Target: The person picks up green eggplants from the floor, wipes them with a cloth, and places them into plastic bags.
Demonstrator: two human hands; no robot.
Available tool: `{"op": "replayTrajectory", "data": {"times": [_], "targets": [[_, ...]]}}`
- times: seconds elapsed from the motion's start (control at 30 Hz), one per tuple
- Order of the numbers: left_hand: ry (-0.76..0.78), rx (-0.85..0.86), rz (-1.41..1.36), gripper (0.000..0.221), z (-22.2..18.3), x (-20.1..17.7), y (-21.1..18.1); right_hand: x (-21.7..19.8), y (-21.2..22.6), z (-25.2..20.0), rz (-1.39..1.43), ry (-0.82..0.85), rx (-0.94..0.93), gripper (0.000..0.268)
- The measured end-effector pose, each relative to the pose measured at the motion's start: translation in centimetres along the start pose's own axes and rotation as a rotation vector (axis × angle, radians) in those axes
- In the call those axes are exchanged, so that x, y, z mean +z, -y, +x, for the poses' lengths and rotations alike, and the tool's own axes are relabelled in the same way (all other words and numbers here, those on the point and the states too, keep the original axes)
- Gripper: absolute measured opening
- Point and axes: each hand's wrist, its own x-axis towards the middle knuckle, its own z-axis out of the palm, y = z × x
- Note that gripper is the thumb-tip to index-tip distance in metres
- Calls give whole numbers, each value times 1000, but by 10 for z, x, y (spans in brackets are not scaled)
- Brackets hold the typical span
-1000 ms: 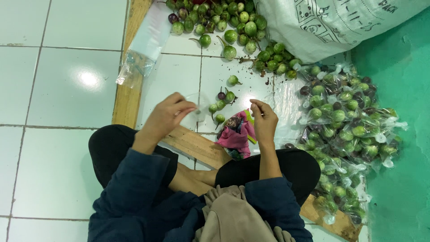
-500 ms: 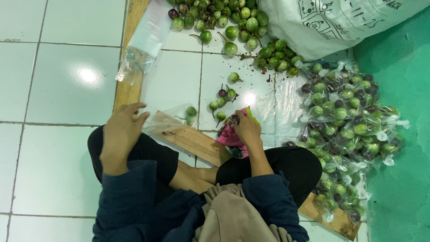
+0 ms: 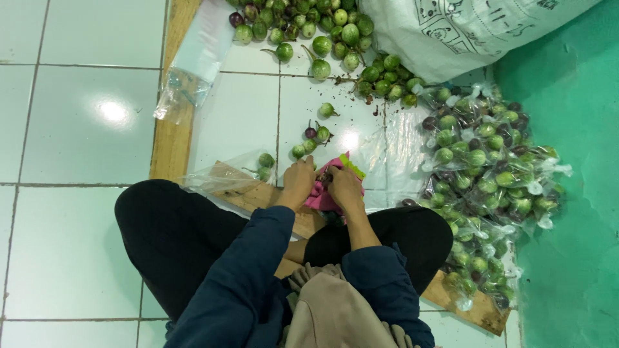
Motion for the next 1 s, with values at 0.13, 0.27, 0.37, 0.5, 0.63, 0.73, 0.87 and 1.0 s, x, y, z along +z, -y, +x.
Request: {"op": "replayTrajectory", "data": {"times": [0.13,0.27,0.37,0.5,0.63,0.73,0.87,1.0], "targets": [[-73,4,44,41,-2,13,-2,-18,7,-14,22,-30,20,32],[-140,46,-196,36,-12,-6,-3,-12,-4,-13,204,-91,0,28],[-175,10,-531,38,-29,-40,-14,-45,6,-40,320,-112,4,28],[-211,0,-823,44,-45,-78,-19,-95,29,-81,494,-156,73,33],[-178,-17,-853,55,-60,-109,-28,-95,38,-101,735,-200,65,33],[-94,55,-907,71,-89,-154,-55,-85,73,-112,926,-297,-100,29],[-64,170,-875,81,-108,-158,-62,-100,112,-129,671,-338,-177,40],[-62,40,-1055,82,-119,-177,-61,-101,111,-137,713,-349,43,41]]}}
